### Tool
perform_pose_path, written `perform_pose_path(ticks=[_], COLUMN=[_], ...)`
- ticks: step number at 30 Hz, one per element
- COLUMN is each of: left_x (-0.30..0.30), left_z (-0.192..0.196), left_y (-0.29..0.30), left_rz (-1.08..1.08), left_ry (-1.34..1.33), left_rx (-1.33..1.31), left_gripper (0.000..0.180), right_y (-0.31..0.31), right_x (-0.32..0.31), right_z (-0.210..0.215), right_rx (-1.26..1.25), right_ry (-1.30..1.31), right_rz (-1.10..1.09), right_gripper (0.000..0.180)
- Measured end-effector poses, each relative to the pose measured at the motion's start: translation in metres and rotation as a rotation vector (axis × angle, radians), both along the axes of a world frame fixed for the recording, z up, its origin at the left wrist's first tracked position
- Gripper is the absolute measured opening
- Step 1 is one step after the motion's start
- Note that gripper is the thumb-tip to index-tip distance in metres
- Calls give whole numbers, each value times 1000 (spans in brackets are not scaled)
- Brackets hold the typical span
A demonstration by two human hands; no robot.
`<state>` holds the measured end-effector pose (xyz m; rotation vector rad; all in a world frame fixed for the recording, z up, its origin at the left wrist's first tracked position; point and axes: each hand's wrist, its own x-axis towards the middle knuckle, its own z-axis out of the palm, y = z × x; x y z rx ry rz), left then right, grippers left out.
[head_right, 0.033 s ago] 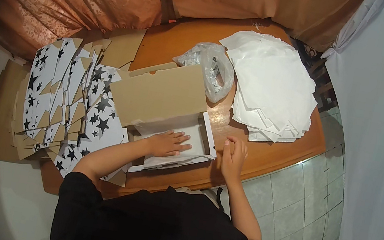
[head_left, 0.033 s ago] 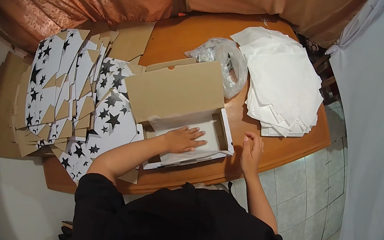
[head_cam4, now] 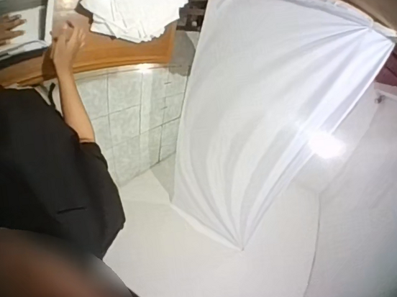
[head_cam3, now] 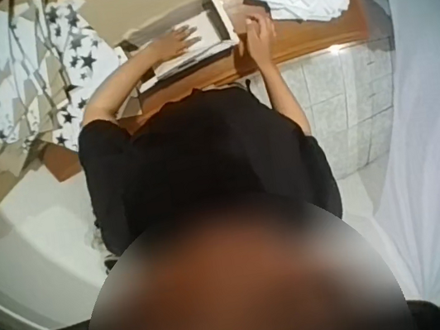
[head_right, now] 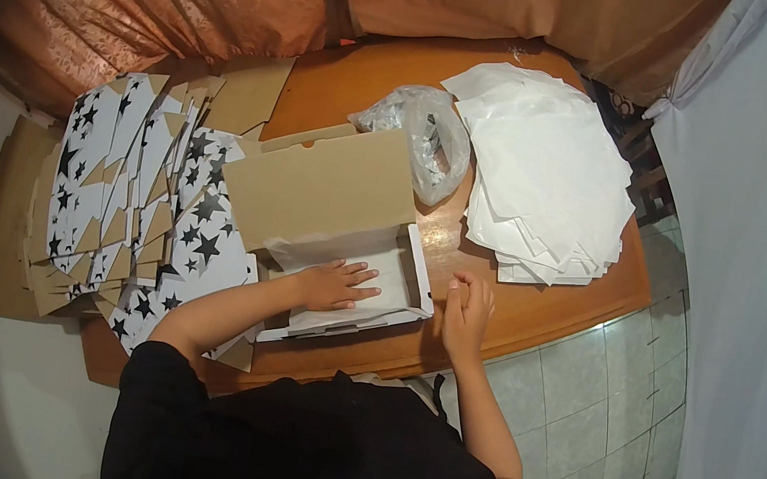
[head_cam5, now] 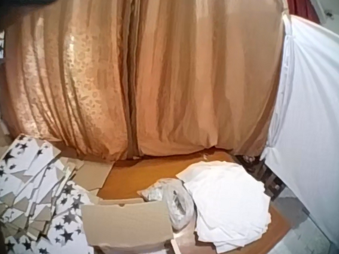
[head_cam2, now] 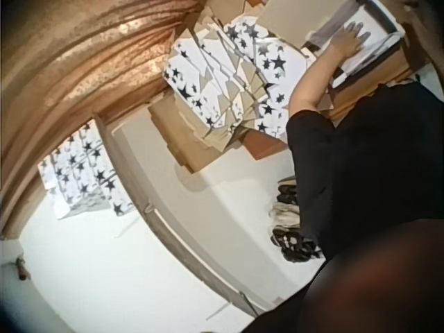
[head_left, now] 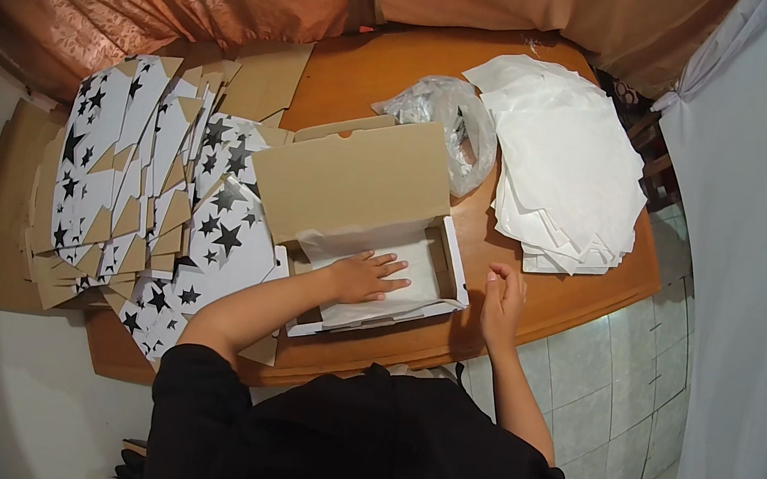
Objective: Assembling cardboard shoeboxes and placing tissue paper inside.
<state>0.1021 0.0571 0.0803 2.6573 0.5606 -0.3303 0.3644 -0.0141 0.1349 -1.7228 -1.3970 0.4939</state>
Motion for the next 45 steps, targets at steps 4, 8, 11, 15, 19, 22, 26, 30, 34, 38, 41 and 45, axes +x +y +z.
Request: perform_pose_path(ticks=[4, 8, 11, 15, 19, 22, 26, 30, 34, 38, 41, 45], left_x=[-7, -5, -11, -33, -44, -59, -51, -52, -46, -41, -43, -43], left_z=[1, 56, 60, 32, 38, 35, 97, 122, 107, 103, 93, 86], left_y=[7, 15, 11, -15, -11, -8, -14, -45, -60, -57, -56, -46], left_rz=[36, 380, 215, 210, 360, 420, 562, 571, 588, 526, 539, 550], left_ry=[-160, 123, 716, 736, 558, 300, 144, -68, -153, 42, -58, -100], left_rx=[-42, -569, -508, -249, -360, -400, -581, -528, -575, -750, -832, -901], left_gripper=[43, 45, 49, 60, 55, 48, 49, 82, 93, 93, 87, 83], right_y=[5, 5, 5, 5, 5, 9, 14, 12, 12, 15, 23, 47], right_x=[-5, -4, -3, -7, -8, -11, -6, -6, -11, -23, -37, -61], right_z=[3, 7, 3, -1, 0, 10, 17, 32, 42, 53, 60, 67], right_rx=[50, 52, 67, 66, 33, 39, 65, 81, 12, -30, -7, -227], right_ry=[71, 115, 177, 205, 258, 285, 207, 8, -102, -244, -239, -132], right_rz=[55, 60, 57, 57, 101, 125, 205, 367, 589, 774, 914, 1131], right_gripper=[19, 18, 19, 18, 18, 18, 17, 21, 30, 38, 43, 53])
